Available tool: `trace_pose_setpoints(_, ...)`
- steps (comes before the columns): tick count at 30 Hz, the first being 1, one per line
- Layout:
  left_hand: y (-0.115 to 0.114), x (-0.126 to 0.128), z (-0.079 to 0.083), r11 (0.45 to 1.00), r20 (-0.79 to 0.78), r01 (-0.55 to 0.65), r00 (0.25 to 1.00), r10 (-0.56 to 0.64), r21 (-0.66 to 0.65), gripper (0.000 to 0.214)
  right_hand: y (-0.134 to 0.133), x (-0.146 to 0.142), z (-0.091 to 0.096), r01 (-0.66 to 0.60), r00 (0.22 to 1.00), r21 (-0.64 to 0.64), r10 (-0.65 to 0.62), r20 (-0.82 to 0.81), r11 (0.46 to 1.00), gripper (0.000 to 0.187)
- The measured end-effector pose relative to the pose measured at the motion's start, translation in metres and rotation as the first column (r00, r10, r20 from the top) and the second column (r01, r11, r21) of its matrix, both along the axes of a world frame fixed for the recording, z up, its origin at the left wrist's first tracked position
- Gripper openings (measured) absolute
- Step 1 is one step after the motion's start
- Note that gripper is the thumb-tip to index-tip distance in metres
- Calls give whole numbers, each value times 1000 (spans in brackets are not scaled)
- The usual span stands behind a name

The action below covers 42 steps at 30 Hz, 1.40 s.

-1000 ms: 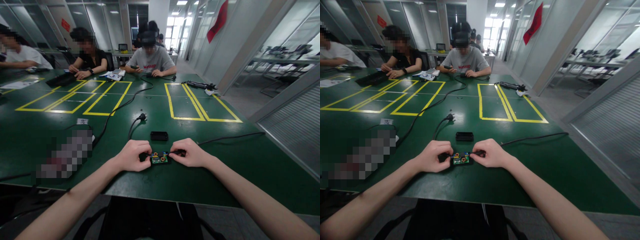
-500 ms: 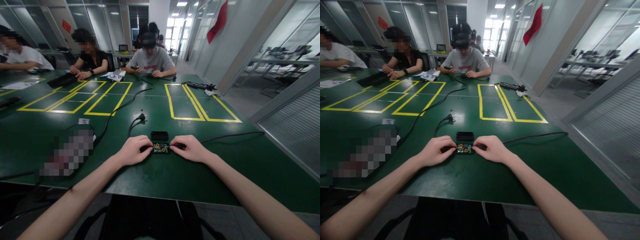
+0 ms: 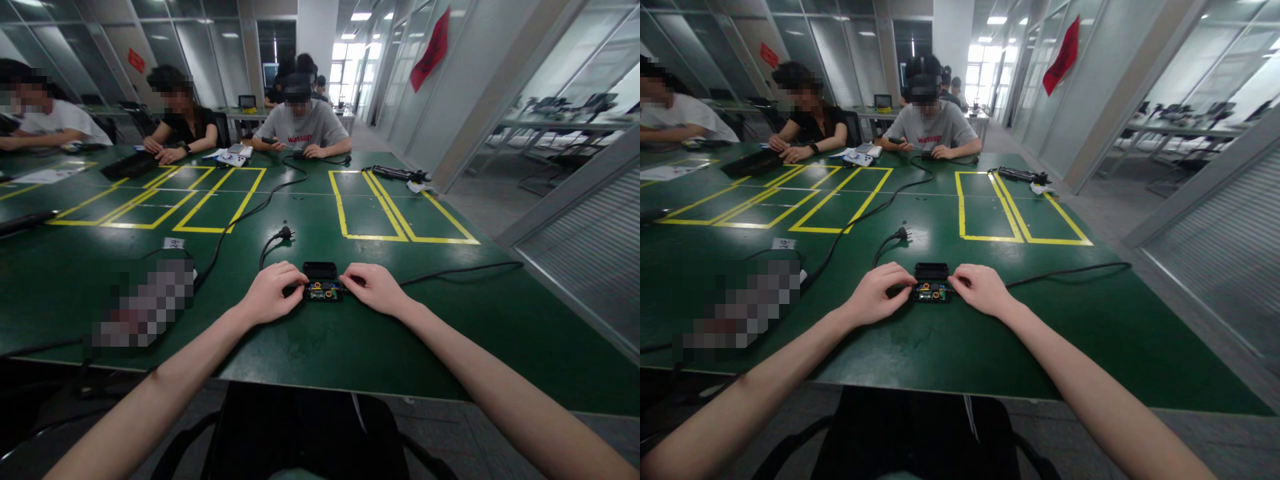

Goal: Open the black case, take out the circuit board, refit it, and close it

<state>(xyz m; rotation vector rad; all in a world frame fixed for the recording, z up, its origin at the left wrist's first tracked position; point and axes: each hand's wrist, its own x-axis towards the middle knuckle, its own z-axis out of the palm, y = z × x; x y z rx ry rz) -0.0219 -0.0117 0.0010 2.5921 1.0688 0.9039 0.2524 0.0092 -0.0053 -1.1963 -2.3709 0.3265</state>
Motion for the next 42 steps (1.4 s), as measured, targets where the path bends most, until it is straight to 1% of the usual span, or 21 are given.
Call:
trace_pose_setpoints(3,2,1,-2,995,-28,-102,994,102,-16,15,1,-1,0,39,999,-10,-39,23,999,34)
trace_pose_setpoints(5,5,2,-4,979,-64,-197,979,195,-41,18,2,-3,-1,68,997,-25,-67,34,997,33)
trace_pose_setpoints(7,6,3,-4,961,-105,-268,960,261,-65,19,2,-5,-1,97,995,-41,-96,39,994,32)
trace_pose_setpoints(9,7,4,-4,950,-148,-301,946,288,-76,20,2,-8,-1,118,992,-51,-116,38,992,31)
trace_pose_setpoints(12,8,5,-4,946,-227,-319,927,298,-63,20,3,-12,0,130,991,-79,-127,41,988,28)
trace_pose_setpoints(15,9,5,-3,947,-276,-321,913,302,-26,21,4,-16,0,145,989,-90,-140,55,985,24)
trace_pose_setpoints(19,13,6,-2,952,-307,-307,905,296,11,21,6,-18,1,147,986,-42,-143,86,988,21)
trace_pose_setpoints(22,18,5,1,958,-362,-288,893,268,-2,19,8,-18,2,125,986,-24,-122,113,992,20)
trace_pose_setpoints(26,28,4,6,974,-413,-226,888,203,-7,15,10,-17,6,71,987,-9,-69,147,997,20)
trace_pose_setpoints(29,36,6,9,980,-417,-197,893,169,-27,16,10,-18,9,51,981,0,-50,190,999,21)
trace_pose_setpoints(33,40,7,10,980,-394,-190,906,156,-49,20,8,-19,11,75,972,11,-76,222,997,22)
trace_pose_setpoints(36,39,6,10,979,-367,-186,919,144,-79,25,5,-18,8,98,979,-7,-95,181,995,19)
trace_pose_setpoints(38,36,4,9,977,-333,-182,933,138,-107,29,4,-17,4,109,988,-22,-106,109,994,14)
trace_pose_setpoints(40,35,4,7,978,-279,-180,949,145,-105,32,4,-15,-1,116,993,-9,-116,9,993,9)
trace_pose_setpoints(41,34,4,6,979,-252,-181,955,154,-90,33,4,-14,-4,120,992,7,-120,-41,993,11)
trace_pose_setpoints(42,33,4,5,980,-231,-185,959,165,-70,32,5,-13,-7,123,989,26,-120,-86,992,17)
